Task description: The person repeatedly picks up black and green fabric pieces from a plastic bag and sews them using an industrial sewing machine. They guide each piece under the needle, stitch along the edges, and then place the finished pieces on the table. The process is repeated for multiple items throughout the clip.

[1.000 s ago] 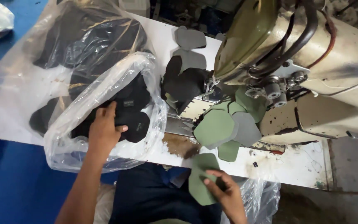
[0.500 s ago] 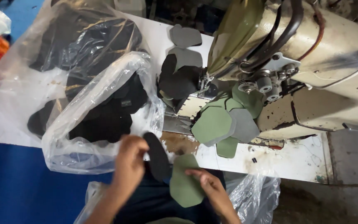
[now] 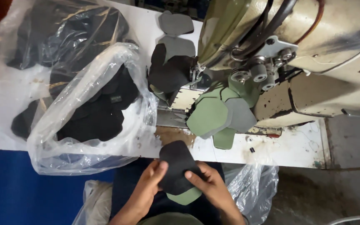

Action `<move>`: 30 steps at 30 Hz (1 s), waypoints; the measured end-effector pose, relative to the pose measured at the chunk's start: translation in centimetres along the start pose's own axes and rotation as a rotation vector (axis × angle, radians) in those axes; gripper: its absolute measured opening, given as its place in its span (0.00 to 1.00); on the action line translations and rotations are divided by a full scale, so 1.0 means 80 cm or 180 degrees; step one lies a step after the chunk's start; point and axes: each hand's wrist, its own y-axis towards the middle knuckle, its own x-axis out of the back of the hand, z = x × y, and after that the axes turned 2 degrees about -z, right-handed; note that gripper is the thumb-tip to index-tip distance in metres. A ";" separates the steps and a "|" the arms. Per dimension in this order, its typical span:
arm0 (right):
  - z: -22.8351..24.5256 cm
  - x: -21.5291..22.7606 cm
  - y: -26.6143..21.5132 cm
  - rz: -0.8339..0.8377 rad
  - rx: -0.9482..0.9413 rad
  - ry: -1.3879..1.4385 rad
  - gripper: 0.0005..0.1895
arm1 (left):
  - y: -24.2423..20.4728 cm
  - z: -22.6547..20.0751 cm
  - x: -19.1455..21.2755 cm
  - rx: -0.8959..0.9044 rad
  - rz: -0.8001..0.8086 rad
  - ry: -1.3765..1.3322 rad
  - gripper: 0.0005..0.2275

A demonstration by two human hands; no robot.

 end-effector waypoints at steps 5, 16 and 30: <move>0.002 -0.006 -0.008 0.0353 0.0570 -0.0563 0.13 | 0.030 0.035 0.038 -0.1301 -0.0251 0.1795 0.14; -0.031 0.001 -0.012 -0.0336 0.0193 0.0306 0.05 | -0.005 -0.013 -0.003 -0.1594 -0.0043 0.0876 0.18; -0.012 -0.004 -0.017 -0.0512 0.0203 0.0429 0.22 | -0.021 -0.028 -0.018 -0.1641 -0.0029 0.0829 0.23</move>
